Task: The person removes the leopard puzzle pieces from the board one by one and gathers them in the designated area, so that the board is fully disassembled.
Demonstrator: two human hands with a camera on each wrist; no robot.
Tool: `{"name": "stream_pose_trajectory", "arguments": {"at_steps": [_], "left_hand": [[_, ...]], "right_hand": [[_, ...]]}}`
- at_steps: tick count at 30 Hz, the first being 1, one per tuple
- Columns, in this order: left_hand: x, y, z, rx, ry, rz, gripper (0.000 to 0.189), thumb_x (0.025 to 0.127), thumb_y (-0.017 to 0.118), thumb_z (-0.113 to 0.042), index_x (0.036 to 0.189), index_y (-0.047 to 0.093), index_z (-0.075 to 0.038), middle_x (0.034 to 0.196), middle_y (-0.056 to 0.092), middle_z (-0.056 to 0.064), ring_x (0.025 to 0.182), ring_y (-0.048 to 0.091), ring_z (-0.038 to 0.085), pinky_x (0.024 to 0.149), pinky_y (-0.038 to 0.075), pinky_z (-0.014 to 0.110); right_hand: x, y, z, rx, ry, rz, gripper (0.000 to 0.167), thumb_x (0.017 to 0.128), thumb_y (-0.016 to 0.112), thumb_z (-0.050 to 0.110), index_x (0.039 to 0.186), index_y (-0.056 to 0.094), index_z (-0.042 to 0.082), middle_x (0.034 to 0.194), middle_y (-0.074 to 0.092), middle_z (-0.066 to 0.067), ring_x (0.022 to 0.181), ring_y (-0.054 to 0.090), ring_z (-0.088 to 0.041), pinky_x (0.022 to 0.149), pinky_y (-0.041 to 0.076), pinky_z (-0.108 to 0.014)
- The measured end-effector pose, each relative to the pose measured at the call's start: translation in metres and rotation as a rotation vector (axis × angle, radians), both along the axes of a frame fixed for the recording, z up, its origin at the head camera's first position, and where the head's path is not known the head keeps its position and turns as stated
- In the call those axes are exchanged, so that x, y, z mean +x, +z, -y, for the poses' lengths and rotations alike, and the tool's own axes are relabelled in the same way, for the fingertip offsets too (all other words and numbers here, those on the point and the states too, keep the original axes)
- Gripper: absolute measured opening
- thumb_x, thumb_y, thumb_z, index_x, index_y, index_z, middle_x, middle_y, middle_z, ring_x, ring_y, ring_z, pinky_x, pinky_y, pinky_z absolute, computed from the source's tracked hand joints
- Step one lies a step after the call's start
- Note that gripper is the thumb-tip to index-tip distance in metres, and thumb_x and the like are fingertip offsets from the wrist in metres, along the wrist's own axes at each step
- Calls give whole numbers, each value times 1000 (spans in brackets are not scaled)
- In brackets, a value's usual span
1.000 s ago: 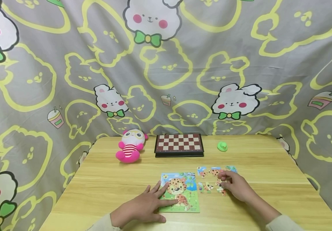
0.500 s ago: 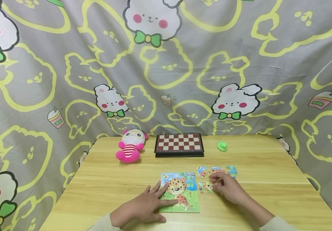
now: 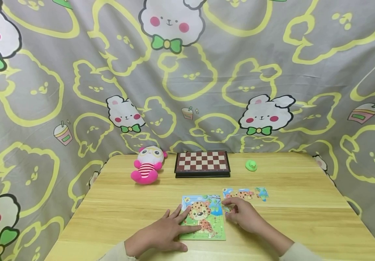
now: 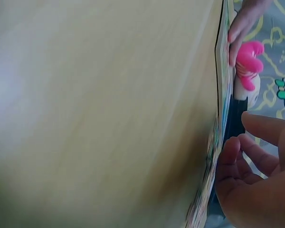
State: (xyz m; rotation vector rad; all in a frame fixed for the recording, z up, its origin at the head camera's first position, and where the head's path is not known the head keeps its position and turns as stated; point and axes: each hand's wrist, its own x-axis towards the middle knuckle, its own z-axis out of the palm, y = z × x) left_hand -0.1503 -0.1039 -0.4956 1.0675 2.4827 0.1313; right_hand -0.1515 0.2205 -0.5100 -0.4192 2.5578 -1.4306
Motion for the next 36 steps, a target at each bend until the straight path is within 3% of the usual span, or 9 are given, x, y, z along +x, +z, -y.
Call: {"name": "stream_pose_trajectory", "arguments": {"at_steps": [10, 25, 31, 36], "left_hand": [[-1, 0, 0, -1, 2, 5, 71, 92, 64, -64, 152, 27, -65, 174, 9, 6, 157, 10, 44, 114, 30, 72], [0, 2, -2, -7, 9, -3, 67, 93, 63, -63, 151, 29, -65, 173, 11, 7, 156, 13, 46, 113, 32, 72], [1, 6, -7, 28, 13, -26, 58, 95, 61, -62, 149, 39, -62, 171, 21, 12, 153, 21, 51, 110, 36, 72], [4, 9, -15, 58, 8, -85, 52, 96, 60, -63, 146, 50, -55, 166, 31, 17, 152, 23, 50, 110, 37, 71]], "right_hand": [[3, 1, 25, 42, 46, -27, 48, 84, 83, 10, 128, 67, 1, 91, 59, -3, 71, 51, -9, 59, 46, -23], [-1, -1, 39, 203, 54, -111, 48, 80, 85, 3, 125, 69, 4, 109, 63, -1, 75, 48, -8, 65, 44, -24], [-3, 1, 40, 211, 83, -119, 45, 78, 86, 3, 121, 70, 6, 109, 62, -2, 86, 52, -14, 72, 48, -25], [-3, 1, 40, 216, 89, -121, 43, 77, 85, 4, 118, 71, 9, 112, 61, -2, 93, 55, -17, 78, 51, -28]]}}
